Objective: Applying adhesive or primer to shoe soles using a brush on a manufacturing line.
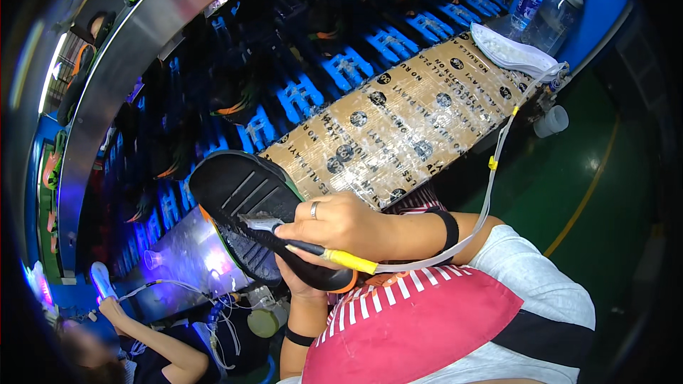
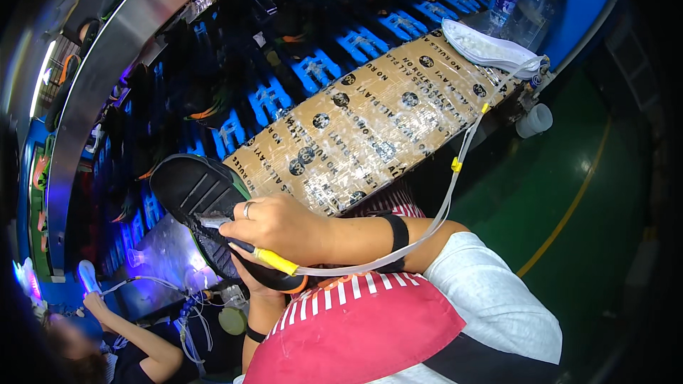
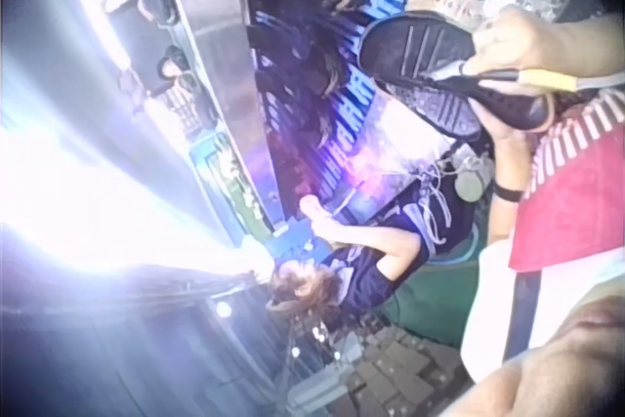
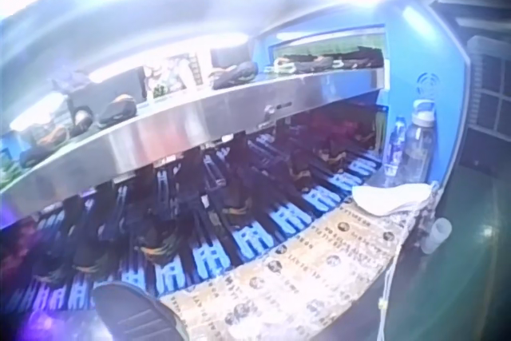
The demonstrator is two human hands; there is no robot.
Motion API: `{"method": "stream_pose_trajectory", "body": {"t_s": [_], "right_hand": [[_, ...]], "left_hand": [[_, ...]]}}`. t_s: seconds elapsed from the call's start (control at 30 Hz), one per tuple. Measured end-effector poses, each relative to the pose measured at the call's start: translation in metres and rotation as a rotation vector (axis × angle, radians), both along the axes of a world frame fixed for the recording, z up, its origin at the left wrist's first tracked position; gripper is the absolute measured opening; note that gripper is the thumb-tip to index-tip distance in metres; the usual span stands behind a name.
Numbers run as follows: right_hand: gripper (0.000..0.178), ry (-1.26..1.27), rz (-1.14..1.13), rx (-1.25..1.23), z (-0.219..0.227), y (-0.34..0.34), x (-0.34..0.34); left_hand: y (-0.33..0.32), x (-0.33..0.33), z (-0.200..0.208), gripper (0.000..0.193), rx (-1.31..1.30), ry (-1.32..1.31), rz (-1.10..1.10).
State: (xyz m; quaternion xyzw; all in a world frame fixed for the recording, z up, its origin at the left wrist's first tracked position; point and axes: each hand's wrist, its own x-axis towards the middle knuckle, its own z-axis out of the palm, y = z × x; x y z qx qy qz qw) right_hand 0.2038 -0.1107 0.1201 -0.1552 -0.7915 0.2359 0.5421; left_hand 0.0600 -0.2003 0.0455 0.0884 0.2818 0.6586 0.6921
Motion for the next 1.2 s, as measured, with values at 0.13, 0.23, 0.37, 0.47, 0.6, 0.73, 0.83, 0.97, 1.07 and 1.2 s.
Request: {"method": "stream_pose_trajectory", "body": {"t_s": [0.13,0.23,0.37,0.47,0.6,0.73,0.83,0.97,1.07,1.2], "right_hand": [[0.022,-0.134,0.162,0.082,-0.009,-0.009,-0.004],[0.019,-0.047,0.172,-0.037,-0.011,-0.012,-0.004],[0.024,-0.020,0.034,-0.055,-0.021,-0.013,-0.006],[0.026,-0.024,0.289,-0.035,-0.028,-0.018,-0.008],[0.021,0.106,0.552,-0.399,-0.011,-0.014,0.003],[0.025,0.006,0.458,-0.475,-0.024,-0.012,0.000],[0.024,-0.025,0.740,-0.497,-0.016,-0.012,0.004],[0.026,-0.006,0.612,-0.557,-0.013,-0.006,0.009],[0.029,-0.034,0.573,-0.451,-0.026,-0.012,0.006],[0.028,-0.070,0.778,-0.478,-0.017,-0.008,0.014]], "left_hand": [[-0.002,-0.007,-0.008,0.067,-0.050,0.195,-0.034],[0.001,-0.013,-0.010,0.072,-0.034,0.138,0.006],[0.017,-0.025,-0.017,0.076,0.041,-0.017,0.002],[0.020,-0.011,-0.009,0.074,0.159,-0.129,-0.023],[0.028,-0.021,0.001,0.069,0.233,-0.212,0.003],[0.037,-0.026,0.008,0.059,0.356,-0.123,0.005],[0.034,-0.037,0.010,0.069,0.334,-0.076,0.059],[0.035,-0.043,0.020,0.072,0.391,-0.055,0.034],[0.034,-0.052,0.024,0.073,0.347,0.071,0.041],[0.030,-0.050,0.041,0.074,0.285,0.119,-0.009]]}}
